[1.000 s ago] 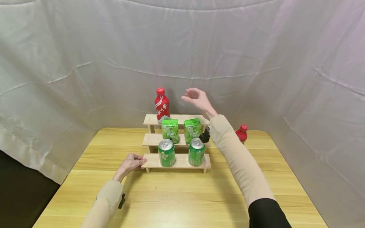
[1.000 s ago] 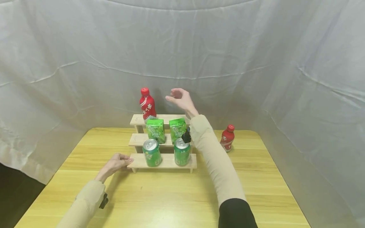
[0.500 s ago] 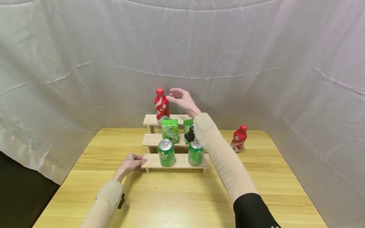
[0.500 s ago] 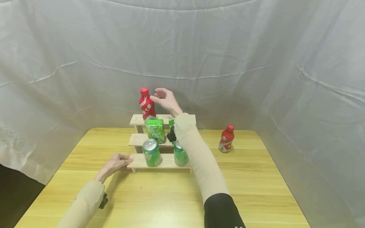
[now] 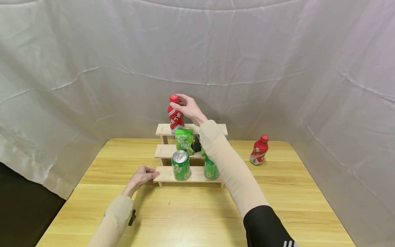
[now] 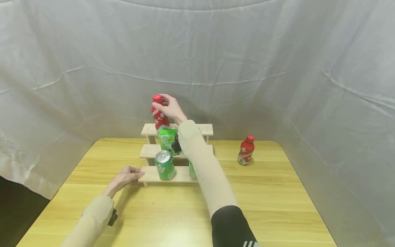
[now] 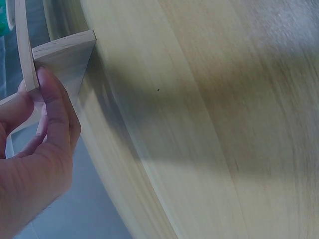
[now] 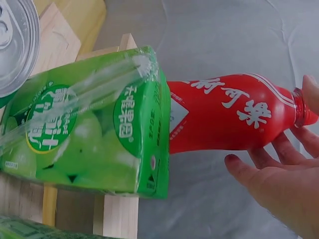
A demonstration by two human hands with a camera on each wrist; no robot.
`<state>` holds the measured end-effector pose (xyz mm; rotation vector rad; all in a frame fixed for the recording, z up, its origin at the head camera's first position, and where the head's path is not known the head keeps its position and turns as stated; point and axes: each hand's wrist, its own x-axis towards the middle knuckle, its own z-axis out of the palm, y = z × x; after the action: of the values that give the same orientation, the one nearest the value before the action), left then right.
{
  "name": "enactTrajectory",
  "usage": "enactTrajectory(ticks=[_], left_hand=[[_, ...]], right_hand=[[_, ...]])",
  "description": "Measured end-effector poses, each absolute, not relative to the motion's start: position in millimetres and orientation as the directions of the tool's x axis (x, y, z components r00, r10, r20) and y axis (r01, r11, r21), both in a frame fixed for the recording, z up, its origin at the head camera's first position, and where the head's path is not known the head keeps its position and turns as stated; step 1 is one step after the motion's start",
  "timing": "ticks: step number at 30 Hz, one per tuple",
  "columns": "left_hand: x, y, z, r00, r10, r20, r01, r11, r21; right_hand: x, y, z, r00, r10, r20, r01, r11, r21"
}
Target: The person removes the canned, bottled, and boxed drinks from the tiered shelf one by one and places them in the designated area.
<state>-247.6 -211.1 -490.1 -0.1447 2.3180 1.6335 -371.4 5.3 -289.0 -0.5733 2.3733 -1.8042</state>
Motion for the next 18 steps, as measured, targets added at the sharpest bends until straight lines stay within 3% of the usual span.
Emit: enactTrajectory(ticks=[18], left_hand=[[-248.0,-213.3,-491.2,-0.954,0.126,-0.273,-0.220,0.325,0.920]], right_hand=[[-366.1,0.7,-284.7,-0.927,-0.334,0.174,-0.276,0.288,-0.917]])
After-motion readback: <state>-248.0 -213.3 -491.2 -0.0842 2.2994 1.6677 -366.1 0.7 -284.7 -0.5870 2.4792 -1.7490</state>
